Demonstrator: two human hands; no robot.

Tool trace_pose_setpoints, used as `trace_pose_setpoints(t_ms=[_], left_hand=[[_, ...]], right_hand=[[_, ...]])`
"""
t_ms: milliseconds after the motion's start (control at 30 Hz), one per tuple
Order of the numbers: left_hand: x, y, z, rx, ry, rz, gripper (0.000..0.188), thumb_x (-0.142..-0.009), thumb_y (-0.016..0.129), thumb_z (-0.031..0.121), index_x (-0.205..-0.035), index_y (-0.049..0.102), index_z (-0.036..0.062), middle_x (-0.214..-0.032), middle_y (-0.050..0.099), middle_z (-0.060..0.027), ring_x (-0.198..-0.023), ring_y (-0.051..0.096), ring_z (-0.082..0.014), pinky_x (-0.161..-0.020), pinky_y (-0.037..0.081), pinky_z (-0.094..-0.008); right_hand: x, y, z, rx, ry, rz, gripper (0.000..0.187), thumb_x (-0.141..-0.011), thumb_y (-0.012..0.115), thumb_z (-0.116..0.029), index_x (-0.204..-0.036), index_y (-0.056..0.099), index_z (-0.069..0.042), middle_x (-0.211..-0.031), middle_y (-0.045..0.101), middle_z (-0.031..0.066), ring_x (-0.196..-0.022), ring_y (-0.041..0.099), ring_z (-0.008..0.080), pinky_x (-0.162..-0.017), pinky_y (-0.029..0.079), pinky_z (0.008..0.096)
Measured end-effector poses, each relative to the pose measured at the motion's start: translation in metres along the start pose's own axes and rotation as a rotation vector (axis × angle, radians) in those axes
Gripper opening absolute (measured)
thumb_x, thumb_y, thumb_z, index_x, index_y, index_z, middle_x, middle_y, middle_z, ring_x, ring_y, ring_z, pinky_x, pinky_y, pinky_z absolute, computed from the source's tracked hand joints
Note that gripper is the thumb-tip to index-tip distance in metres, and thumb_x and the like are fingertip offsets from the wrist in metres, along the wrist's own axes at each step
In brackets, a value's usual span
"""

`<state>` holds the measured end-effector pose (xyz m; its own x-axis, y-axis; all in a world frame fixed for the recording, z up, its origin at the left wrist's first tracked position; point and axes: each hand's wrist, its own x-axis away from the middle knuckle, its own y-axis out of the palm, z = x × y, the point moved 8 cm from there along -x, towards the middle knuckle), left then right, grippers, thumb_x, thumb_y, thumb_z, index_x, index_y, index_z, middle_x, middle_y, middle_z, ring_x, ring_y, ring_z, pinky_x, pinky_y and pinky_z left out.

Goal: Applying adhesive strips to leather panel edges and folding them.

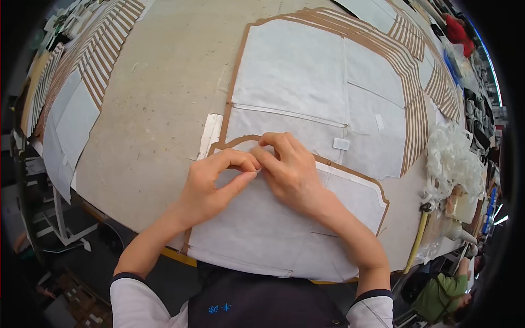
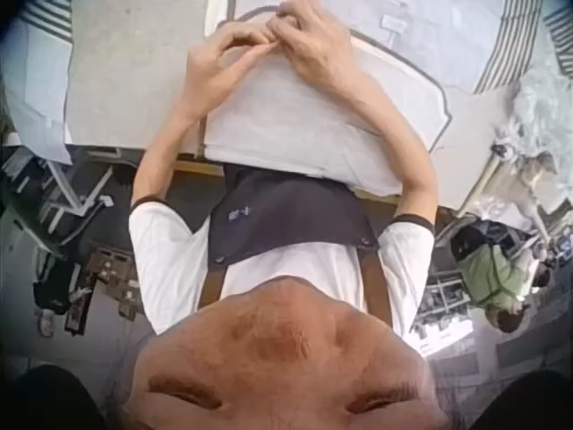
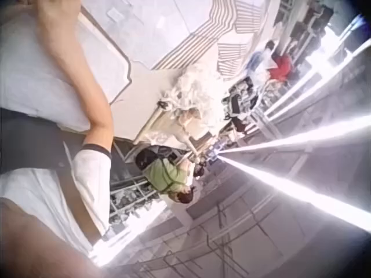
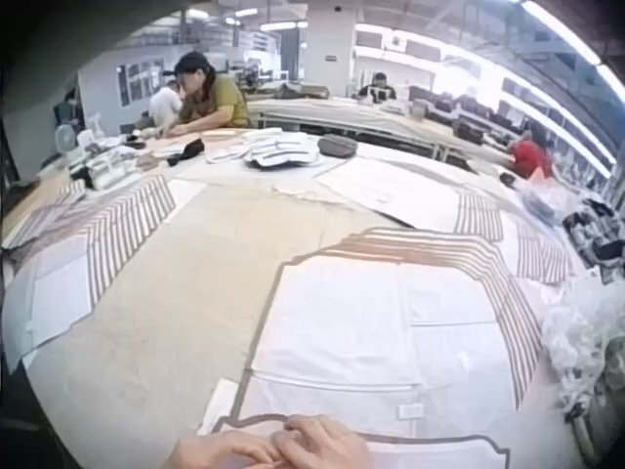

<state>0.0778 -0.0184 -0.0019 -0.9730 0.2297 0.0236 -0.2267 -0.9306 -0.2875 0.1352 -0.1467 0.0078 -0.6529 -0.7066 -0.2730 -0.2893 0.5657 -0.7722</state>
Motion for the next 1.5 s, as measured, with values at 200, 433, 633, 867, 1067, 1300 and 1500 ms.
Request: trace_pose_setpoints(t_ms=[200,433,633,867,1067,1300,1500], left_hand=[[-0.006,-0.001,0.000,-0.008,-0.051,0.060,0.027,-0.099,0.063,0.011,-0.123,0.062,-0.0003,-0.132,0.062,-0.0128,-0.120,0.061,-0.0230,-0.102,0.049,-0.0379],[-0.025,0.034,0.041,-0.475,0.205,0.051,0.037,-0.096,0.069,0.018,-0.128,0.062,0.0005,-0.131,0.064,-0.0112,-0.118,0.063,-0.0218,-0.097,0.052,-0.0381],[-0.065,0.069,-0.014,0.641,-0.650,-0.157,0.057,-0.104,0.054,0.048,-0.126,0.063,-0.0040,-0.113,0.069,-0.0181,-0.100,0.070,-0.0218,-0.089,0.057,-0.0325],[-0.096,0.071,0.010,-0.012,-0.517,-0.422,0.034,-0.097,0.069,0.029,-0.109,0.071,-0.0029,-0.098,0.073,-0.0114,-0.081,0.069,-0.0136,-0.077,0.056,-0.0279],[-0.097,0.089,0.020,-0.052,-0.267,-0.289,0.021,-0.094,0.071,0.016,-0.102,0.072,-0.0037,-0.092,0.072,-0.0058,-0.078,0.064,-0.0114,-0.076,0.054,-0.0280],[-0.092,0.073,0.014,0.010,-0.346,-0.218,0.016,-0.093,0.072,0.012,-0.098,0.072,-0.0040,-0.088,0.070,-0.0048,-0.078,0.063,-0.0100,-0.073,0.053,-0.0265],[-0.075,0.026,0.001,-0.149,-0.384,-0.031,0.018,-0.093,0.073,0.013,-0.096,0.073,-0.0040,-0.086,0.073,-0.0068,-0.070,0.062,-0.0104,-0.064,0.050,-0.0259]], right_hand=[[0.036,-0.076,0.042,-0.512,0.301,0.328,0.013,-0.090,0.070,0.006,-0.101,0.072,0.000,-0.107,0.067,0.0103,-0.090,0.067,0.0197,-0.072,0.055,0.0302],[0.109,-0.162,0.013,-0.239,0.243,0.614,0.010,-0.091,0.065,0.005,-0.101,0.068,0.004,-0.102,0.067,0.0168,-0.092,0.066,0.0230,-0.075,0.056,0.0328],[0.068,-0.101,-0.044,-0.297,-0.048,0.132,0.042,-0.077,0.076,0.002,-0.119,0.069,-0.001,-0.117,0.065,0.0219,-0.096,0.069,0.0312,-0.080,0.057,0.0401],[0.109,-0.092,0.031,0.156,-0.031,0.124,0.046,-0.065,0.065,0.006,-0.111,0.066,0.009,-0.111,0.063,0.0211,-0.098,0.065,0.0354,-0.079,0.054,0.0435],[0.109,-0.075,0.040,0.295,-0.118,0.173,0.038,-0.068,0.067,0.000,-0.105,0.067,0.010,-0.108,0.062,0.0186,-0.099,0.064,0.0336,-0.080,0.054,0.0435],[0.110,-0.073,0.040,0.301,-0.103,0.155,0.037,-0.071,0.067,-0.003,-0.106,0.067,0.010,-0.109,0.062,0.0188,-0.100,0.064,0.0327,-0.083,0.054,0.0432],[0.109,-0.070,0.039,0.364,-0.091,0.142,0.041,-0.069,0.067,-0.004,-0.108,0.069,0.008,-0.108,0.062,0.0168,-0.099,0.063,0.0307,-0.085,0.054,0.0422]])
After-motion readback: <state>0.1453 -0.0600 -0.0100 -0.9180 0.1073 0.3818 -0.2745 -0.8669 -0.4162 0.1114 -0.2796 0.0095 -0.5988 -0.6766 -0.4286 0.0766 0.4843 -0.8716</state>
